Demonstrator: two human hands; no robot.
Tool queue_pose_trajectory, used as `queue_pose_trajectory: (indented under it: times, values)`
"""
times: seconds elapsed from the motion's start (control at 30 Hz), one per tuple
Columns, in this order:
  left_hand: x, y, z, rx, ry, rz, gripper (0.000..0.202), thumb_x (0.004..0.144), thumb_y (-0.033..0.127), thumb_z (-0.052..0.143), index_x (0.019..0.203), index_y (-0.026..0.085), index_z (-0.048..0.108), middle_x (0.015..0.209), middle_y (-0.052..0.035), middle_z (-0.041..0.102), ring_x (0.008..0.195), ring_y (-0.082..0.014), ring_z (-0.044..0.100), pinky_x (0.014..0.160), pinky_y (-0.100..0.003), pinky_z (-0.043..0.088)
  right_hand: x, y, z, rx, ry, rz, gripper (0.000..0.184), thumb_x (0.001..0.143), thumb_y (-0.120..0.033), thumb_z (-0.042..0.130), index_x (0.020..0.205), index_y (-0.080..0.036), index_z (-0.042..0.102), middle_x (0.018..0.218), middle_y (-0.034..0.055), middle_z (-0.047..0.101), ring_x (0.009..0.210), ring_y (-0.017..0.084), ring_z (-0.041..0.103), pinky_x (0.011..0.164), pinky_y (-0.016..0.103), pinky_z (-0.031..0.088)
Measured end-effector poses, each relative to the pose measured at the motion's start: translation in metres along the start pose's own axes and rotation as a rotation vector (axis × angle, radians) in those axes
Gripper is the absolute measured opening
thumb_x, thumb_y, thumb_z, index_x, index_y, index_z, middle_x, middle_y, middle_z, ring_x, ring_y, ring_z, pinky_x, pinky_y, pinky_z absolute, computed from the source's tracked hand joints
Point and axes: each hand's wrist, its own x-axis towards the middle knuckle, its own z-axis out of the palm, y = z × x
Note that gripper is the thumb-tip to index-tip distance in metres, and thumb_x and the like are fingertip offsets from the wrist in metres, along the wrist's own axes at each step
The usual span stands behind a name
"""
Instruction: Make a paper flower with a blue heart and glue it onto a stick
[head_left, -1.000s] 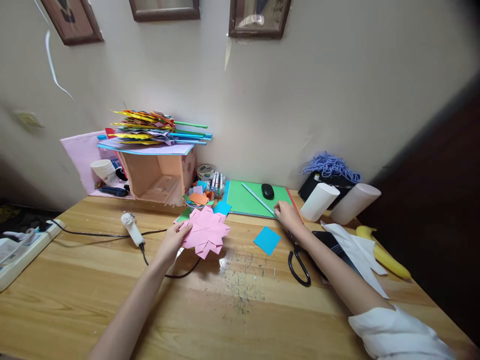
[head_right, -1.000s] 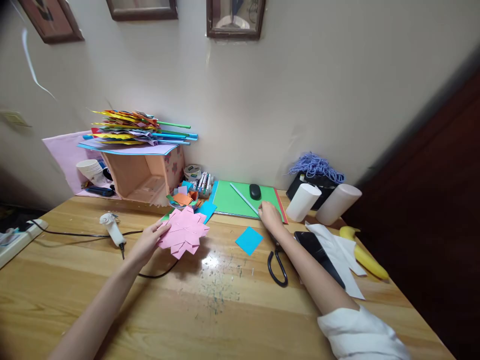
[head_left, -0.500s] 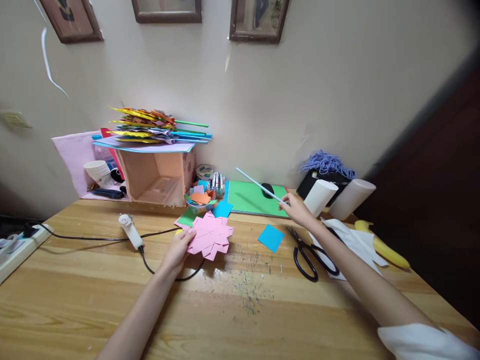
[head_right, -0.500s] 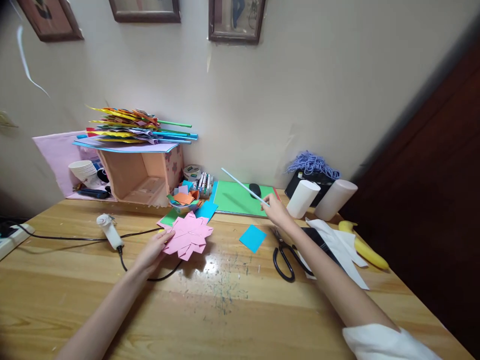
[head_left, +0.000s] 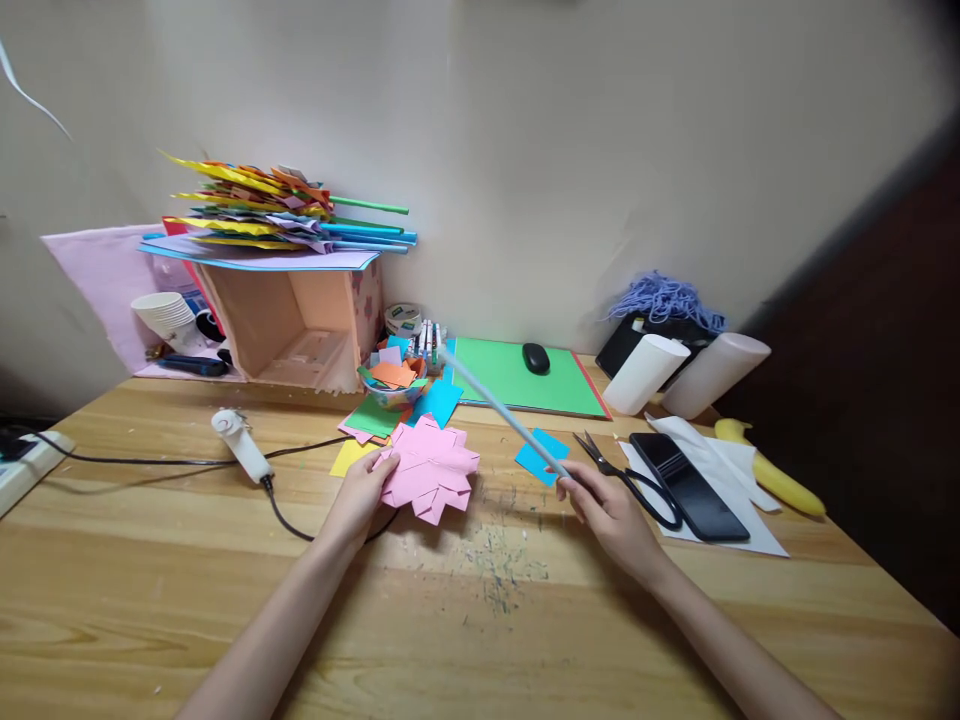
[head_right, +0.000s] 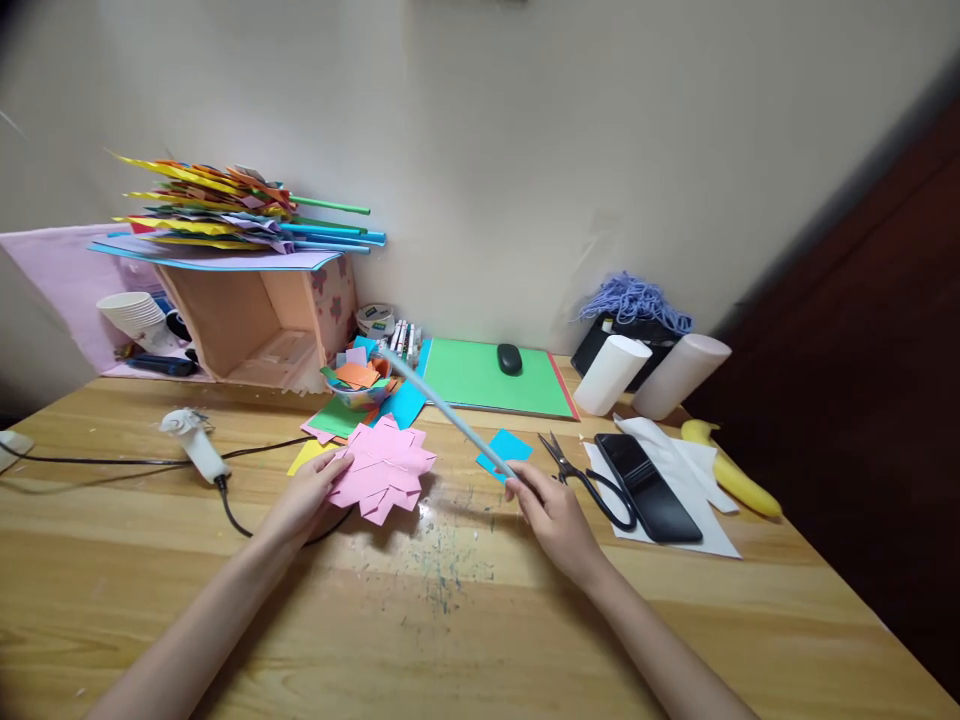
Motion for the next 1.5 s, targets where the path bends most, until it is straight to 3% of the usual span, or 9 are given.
queue_pose_trajectory:
  times: [0.17,0.47,0.6,0.67,0.77,0.87,1.0,1.27,1.5]
  values:
    - [-0.002,0.001,0.003,-0.002,0.005,-0.012,0.027,0.06,0.032,0.071,0.076,0.012,0.064,0.069,-0.0024,0.066,0.061,-0.0137,0.057,0.055,-0.021,0.04,0.001,0.01,0.001,0.46,-0.152,0.189,0.03,0.088,-0.044,0.04,0.093,-0.017,0.052,0.06,-0.0048,0.041,0.039,0.003,0.022,0.039,0.021,0.016]
    - [-0.002,0.003,0.002,-0.123,-0.022,-0.149,0.017,0.061,0.022,0.071,0.073,0.012,0.063,0.069,-0.0036,0.067,0.058,-0.0116,0.057,0.056,-0.021,0.044,0.004,0.022,-0.01,0.636,-0.186,0.281,0.03,0.085,-0.045,0.046,0.09,-0.016,0.054,0.057,-0.0067,0.037,0.037,0.001,0.018,0.037,0.019,0.01]
    - [0.002,0.002,-0.002,-0.123,0.026,-0.147,0.018,0.059,0.02,0.073,0.07,0.011,0.063,0.065,-0.0022,0.065,0.053,-0.0097,0.055,0.049,-0.018,0.041,0.003,0.017,-0.009,0.51,-0.21,0.255,0.034,0.086,-0.045,0.044,0.096,-0.016,0.058,0.057,-0.0055,0.041,0.038,0.002,0.023,0.037,0.018,0.015]
    - [0.004,0.002,-0.004,-0.105,0.073,-0.129,0.018,0.057,0.02,0.072,0.067,0.01,0.062,0.061,-0.001,0.063,0.051,-0.0087,0.053,0.047,-0.017,0.039,0.001,0.014,-0.008,0.379,-0.19,0.202,0.035,0.086,-0.043,0.045,0.106,-0.017,0.057,0.06,-0.0029,0.048,0.044,0.005,0.037,0.041,0.018,0.029]
    - [0.006,0.003,-0.004,-0.086,0.12,-0.111,0.018,0.054,0.021,0.071,0.064,0.01,0.061,0.058,-0.0008,0.063,0.05,-0.0089,0.052,0.047,-0.018,0.038,-0.003,0.011,-0.004,0.108,-0.131,0.072,0.039,0.087,-0.039,0.043,0.12,-0.021,0.052,0.074,0.002,0.059,0.072,0.014,0.056,0.068,0.026,0.044]
    - [0.003,0.005,-0.002,-0.085,0.111,-0.099,0.019,0.052,0.023,0.071,0.063,0.011,0.061,0.057,0.0001,0.061,0.049,-0.0088,0.05,0.047,-0.019,0.036,-0.006,0.013,-0.001,-0.169,-0.169,-0.051,0.039,0.09,-0.034,0.039,0.127,-0.026,0.047,0.093,0.0059,0.064,0.091,0.019,0.057,0.085,0.033,0.042]
    - [-0.002,0.006,0.002,-0.072,0.078,-0.079,0.023,0.052,0.027,0.073,0.064,0.01,0.062,0.059,-0.0007,0.061,0.05,-0.0096,0.049,0.048,-0.02,0.034,-0.009,0.019,0.003,-0.368,-0.23,-0.18,0.04,0.091,-0.029,0.036,0.131,-0.03,0.043,0.108,0.0076,0.062,0.094,0.018,0.059,0.081,0.031,0.045]
    - [-0.003,0.002,0.002,-0.044,0.033,-0.06,0.028,0.057,0.032,0.07,0.073,0.009,0.064,0.062,-0.0026,0.061,0.051,-0.0101,0.048,0.048,-0.02,0.031,-0.01,0.03,0.003,-0.546,-0.298,-0.23,0.042,0.092,-0.027,0.034,0.134,-0.032,0.037,0.101,0.0063,0.062,0.084,0.016,0.061,0.073,0.027,0.048]
    - [0.0,-0.002,0.0,-0.041,0.065,-0.06,0.023,0.058,0.029,0.068,0.068,0.009,0.063,0.056,-0.0006,0.057,0.047,-0.0088,0.044,0.047,-0.02,0.029,-0.009,0.033,0.003,-0.574,-0.25,-0.289,0.041,0.09,-0.026,0.038,0.13,-0.031,0.043,0.1,0.0062,0.063,0.085,0.016,0.062,0.071,0.025,0.049]
